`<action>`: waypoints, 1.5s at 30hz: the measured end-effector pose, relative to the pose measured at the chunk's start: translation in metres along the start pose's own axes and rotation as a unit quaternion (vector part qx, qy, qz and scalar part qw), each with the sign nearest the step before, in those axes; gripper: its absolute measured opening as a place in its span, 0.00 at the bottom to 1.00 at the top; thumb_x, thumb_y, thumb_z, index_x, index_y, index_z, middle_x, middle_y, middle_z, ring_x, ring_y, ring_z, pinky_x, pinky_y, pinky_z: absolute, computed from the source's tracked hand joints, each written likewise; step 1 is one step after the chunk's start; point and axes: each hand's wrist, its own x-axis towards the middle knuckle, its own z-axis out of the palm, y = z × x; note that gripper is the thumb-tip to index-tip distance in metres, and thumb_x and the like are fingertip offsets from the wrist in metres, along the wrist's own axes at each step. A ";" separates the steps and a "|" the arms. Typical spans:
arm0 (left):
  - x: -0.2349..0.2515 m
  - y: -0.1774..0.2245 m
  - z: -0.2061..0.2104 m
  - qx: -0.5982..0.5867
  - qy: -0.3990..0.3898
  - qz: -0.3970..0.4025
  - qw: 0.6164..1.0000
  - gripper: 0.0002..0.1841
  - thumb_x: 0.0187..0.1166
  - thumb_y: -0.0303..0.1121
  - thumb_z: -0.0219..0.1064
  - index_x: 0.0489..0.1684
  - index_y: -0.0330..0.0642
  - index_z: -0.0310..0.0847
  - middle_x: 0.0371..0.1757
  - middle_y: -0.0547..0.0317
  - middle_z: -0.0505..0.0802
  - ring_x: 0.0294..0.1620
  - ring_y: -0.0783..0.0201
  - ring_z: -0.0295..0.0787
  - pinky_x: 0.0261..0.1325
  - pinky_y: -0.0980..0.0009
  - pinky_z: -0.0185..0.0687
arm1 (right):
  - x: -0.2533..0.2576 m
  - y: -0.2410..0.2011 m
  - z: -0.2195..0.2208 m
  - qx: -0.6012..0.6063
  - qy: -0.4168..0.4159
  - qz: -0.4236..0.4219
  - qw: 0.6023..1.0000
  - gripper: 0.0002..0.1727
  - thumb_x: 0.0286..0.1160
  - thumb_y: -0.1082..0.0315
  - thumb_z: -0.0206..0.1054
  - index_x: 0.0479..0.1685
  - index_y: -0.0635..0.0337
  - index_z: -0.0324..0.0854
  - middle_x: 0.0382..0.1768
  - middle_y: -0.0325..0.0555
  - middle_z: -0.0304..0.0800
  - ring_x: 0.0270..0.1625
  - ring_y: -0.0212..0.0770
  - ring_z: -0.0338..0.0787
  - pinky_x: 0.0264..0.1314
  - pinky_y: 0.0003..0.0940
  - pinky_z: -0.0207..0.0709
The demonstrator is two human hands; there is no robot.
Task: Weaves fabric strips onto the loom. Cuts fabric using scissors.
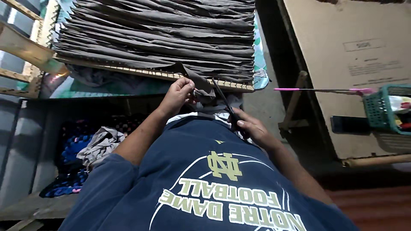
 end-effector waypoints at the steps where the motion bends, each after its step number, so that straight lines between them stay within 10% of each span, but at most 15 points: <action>1: 0.000 0.000 0.001 0.008 0.002 0.002 1.000 0.07 0.92 0.29 0.48 0.49 0.40 0.71 0.36 0.59 0.89 0.32 0.68 0.89 0.39 0.69 0.90 | -0.001 -0.004 -0.005 -0.008 -0.011 0.003 1.000 0.35 0.88 0.47 0.43 0.86 0.59 0.67 0.58 0.46 0.88 0.47 0.31 0.86 0.48 0.30 0.81; 4: 0.002 -0.002 0.001 0.011 0.000 0.007 1.000 0.07 0.92 0.29 0.48 0.49 0.39 0.70 0.35 0.59 0.89 0.29 0.68 0.89 0.37 0.69 0.90 | -0.003 -0.011 -0.017 0.009 -0.038 -0.005 0.999 0.35 0.79 0.60 0.49 0.89 0.56 0.65 0.68 0.48 0.85 0.61 0.38 0.88 0.64 0.38 0.83; 16: 0.002 0.004 0.001 0.004 -0.021 0.003 1.000 0.06 0.92 0.29 0.47 0.46 0.42 0.69 0.30 0.61 0.86 0.27 0.67 0.89 0.36 0.68 0.92 | -0.005 -0.033 -0.035 -0.130 -0.040 -0.089 0.987 0.32 0.67 0.60 0.74 0.74 0.63 0.80 0.55 0.45 0.88 0.46 0.27 0.85 0.47 0.23 0.82; 45: -0.002 0.012 0.002 0.125 -0.087 0.054 0.987 0.05 0.91 0.26 0.50 0.46 0.38 0.71 0.29 0.58 0.87 0.26 0.68 0.90 0.32 0.71 0.91 | 0.008 -0.052 -0.045 -0.312 -0.025 -0.161 0.936 0.24 0.66 0.64 0.71 0.64 0.62 0.88 0.49 0.48 0.92 0.47 0.40 0.91 0.50 0.38 0.87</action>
